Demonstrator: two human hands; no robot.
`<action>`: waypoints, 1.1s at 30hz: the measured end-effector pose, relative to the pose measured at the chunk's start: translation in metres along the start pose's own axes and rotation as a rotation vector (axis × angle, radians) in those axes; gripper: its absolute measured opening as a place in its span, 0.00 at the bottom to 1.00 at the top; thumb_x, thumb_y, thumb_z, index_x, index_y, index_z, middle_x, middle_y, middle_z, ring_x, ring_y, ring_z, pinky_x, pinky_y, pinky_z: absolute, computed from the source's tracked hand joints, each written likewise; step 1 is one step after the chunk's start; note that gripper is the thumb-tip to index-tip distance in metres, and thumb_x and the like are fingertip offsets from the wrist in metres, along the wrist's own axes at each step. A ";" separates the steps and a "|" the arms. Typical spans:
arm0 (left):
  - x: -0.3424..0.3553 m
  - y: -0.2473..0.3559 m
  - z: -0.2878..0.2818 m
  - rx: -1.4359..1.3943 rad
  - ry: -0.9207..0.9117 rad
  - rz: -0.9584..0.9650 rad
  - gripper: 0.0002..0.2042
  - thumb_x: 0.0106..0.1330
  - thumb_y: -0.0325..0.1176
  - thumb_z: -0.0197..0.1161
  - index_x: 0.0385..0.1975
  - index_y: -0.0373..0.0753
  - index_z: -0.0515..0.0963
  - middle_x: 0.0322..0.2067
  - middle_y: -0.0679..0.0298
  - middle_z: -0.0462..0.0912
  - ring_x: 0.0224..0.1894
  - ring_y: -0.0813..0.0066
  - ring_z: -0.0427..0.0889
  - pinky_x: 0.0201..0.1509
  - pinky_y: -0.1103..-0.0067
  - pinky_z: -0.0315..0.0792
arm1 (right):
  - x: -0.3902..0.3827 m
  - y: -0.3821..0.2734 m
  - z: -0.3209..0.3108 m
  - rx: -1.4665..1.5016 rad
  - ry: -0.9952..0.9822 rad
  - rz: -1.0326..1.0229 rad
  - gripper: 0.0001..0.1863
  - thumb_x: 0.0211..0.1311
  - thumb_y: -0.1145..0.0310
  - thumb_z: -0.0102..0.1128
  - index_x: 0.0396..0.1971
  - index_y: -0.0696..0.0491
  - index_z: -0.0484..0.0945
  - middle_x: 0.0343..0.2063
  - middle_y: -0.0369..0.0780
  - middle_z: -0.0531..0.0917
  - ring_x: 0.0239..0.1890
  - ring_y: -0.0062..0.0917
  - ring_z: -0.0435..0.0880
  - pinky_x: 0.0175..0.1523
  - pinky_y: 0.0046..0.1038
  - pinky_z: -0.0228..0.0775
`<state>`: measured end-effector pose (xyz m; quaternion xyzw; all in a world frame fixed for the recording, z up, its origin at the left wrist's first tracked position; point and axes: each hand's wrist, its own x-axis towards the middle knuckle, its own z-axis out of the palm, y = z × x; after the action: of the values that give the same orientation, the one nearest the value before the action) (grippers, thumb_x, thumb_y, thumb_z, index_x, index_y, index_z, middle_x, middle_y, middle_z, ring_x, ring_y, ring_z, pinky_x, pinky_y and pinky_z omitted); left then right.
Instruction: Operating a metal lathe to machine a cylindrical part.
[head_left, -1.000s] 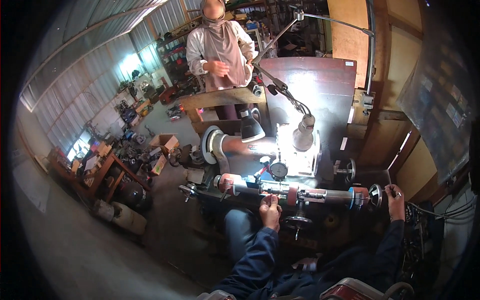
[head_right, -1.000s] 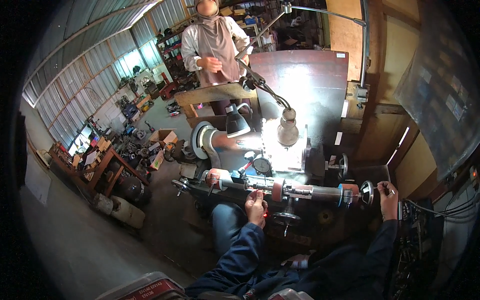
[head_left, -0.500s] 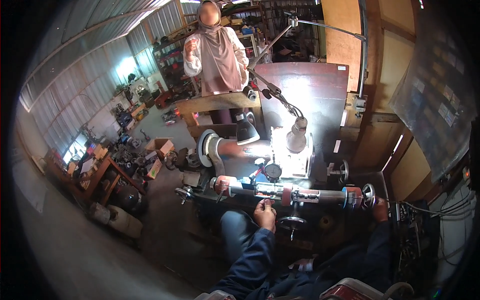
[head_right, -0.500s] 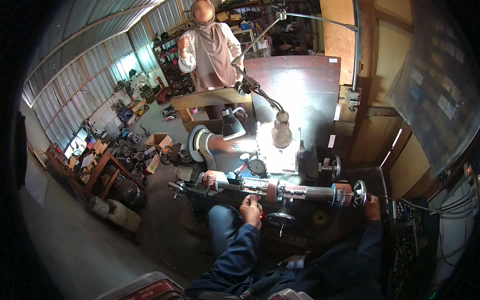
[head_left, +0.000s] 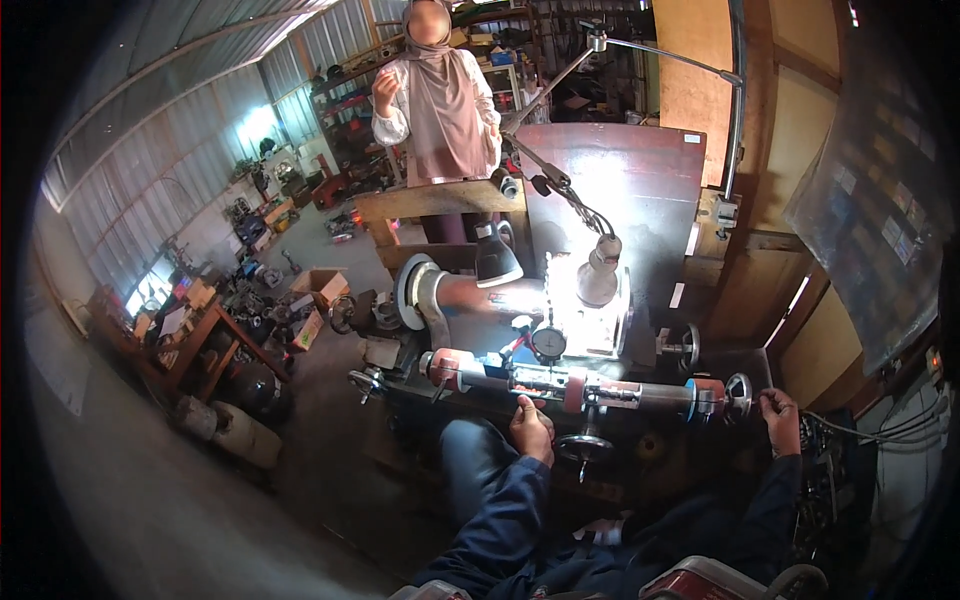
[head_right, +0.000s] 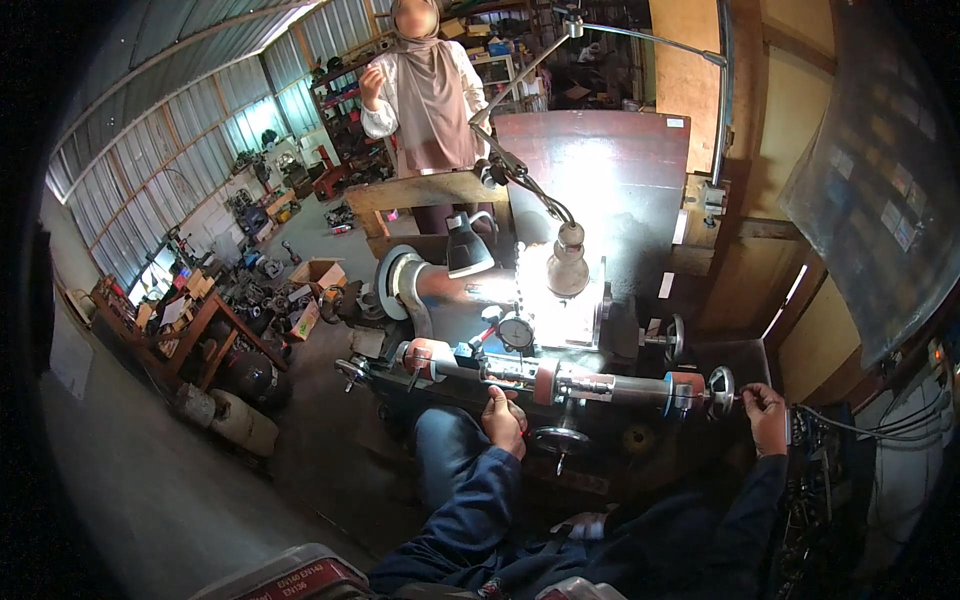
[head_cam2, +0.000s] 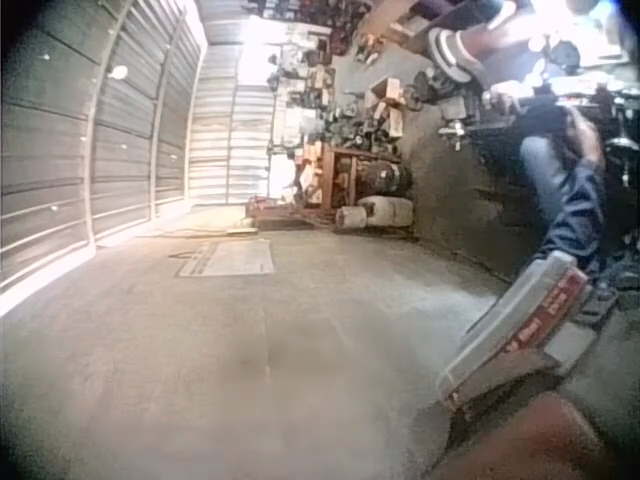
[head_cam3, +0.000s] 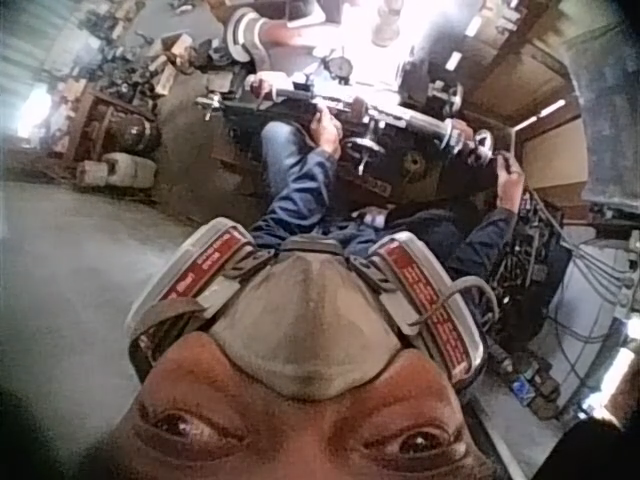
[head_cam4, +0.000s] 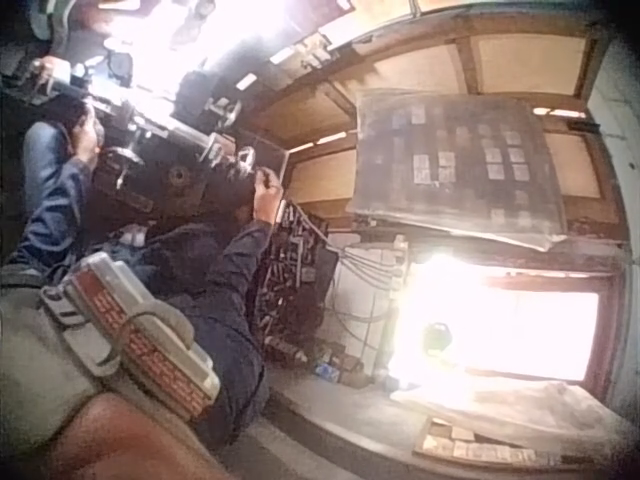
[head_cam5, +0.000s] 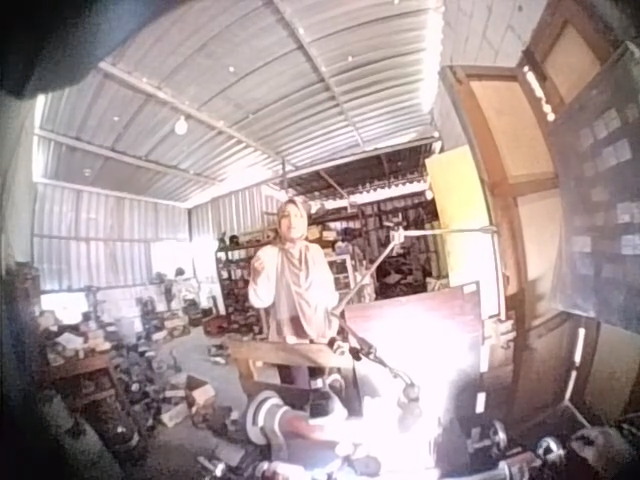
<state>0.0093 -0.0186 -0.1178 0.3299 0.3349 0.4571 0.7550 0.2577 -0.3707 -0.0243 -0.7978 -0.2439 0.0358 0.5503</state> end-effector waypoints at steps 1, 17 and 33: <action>0.000 -0.001 0.001 -0.009 0.019 0.022 0.18 0.73 0.47 0.48 0.30 0.38 0.72 0.08 0.73 0.60 0.07 0.84 0.58 0.09 0.83 0.52 | 0.005 -0.005 0.004 0.002 0.083 0.007 0.04 0.63 0.73 0.57 0.32 0.57 0.80 0.24 0.27 0.75 0.29 0.10 0.69 0.36 0.17 0.62; 0.000 0.001 0.005 0.069 0.064 0.011 0.12 0.73 0.44 0.51 0.31 0.44 0.72 0.15 0.75 0.64 0.12 0.87 0.61 0.13 0.86 0.55 | 0.062 0.070 0.029 0.102 0.013 0.041 0.10 0.66 0.66 0.57 0.32 0.58 0.79 0.27 0.32 0.79 0.32 0.14 0.73 0.40 0.21 0.67; -0.003 0.007 0.008 0.128 0.129 0.005 0.12 0.70 0.45 0.56 0.32 0.43 0.73 0.12 0.73 0.68 0.10 0.88 0.60 0.11 0.85 0.50 | 0.013 0.112 0.034 -0.034 0.000 -0.016 0.09 0.60 0.71 0.53 0.31 0.59 0.82 0.23 0.34 0.81 0.29 0.16 0.75 0.35 0.25 0.66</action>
<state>0.0116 -0.0208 -0.1069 0.3480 0.4107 0.4569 0.7081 0.2970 -0.3667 -0.1350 -0.8052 -0.2509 0.0274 0.5367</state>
